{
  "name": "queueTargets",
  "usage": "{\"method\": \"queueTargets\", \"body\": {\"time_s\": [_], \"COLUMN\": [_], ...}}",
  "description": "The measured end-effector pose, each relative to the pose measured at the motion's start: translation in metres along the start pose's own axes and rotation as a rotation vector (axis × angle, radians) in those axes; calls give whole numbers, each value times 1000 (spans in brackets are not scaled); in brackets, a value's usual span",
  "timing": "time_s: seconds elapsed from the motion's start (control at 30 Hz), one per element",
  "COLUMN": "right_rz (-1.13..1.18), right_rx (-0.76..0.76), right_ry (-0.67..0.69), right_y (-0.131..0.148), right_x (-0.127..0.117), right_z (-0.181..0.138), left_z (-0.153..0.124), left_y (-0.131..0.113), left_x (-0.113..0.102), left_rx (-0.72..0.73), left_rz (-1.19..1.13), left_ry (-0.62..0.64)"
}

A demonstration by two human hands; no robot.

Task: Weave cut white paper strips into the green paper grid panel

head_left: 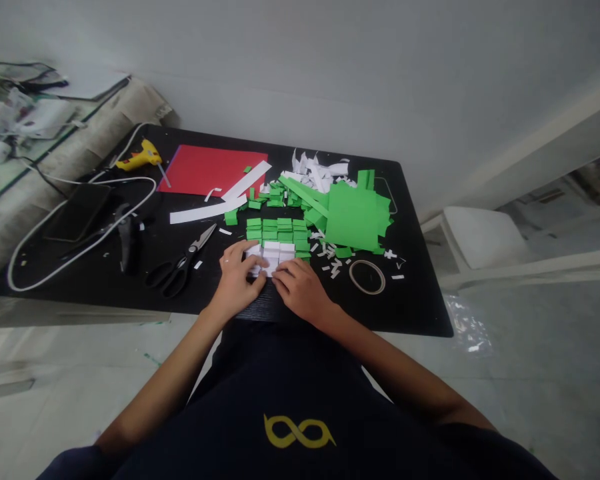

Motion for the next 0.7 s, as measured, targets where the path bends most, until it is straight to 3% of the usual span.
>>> {"method": "queueTargets", "body": {"time_s": [0.37,0.57,0.7], "right_rz": [-54,-74,-64], "right_rx": [-60,-76,-65], "right_ry": [70,104,126], "right_y": [14,15,16], "right_x": [4,2,2], "right_z": [-16,-15,-13], "left_z": [0,-4,-6], "left_y": [-1,9,18], "left_x": [1,-20,-35], "left_rx": [18,65,107], "left_rz": [5,-103,-118], "left_ry": [-30,-50,22]}}
Point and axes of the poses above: each hand's wrist, its own z-axis towards the middle knuckle, its own x-axis out of the palm, y = z × x, the point moved 2 cm from there along z, towards the middle knuckle, and after that the axes turned 6 degrees about -x, right-handed, at the moved point
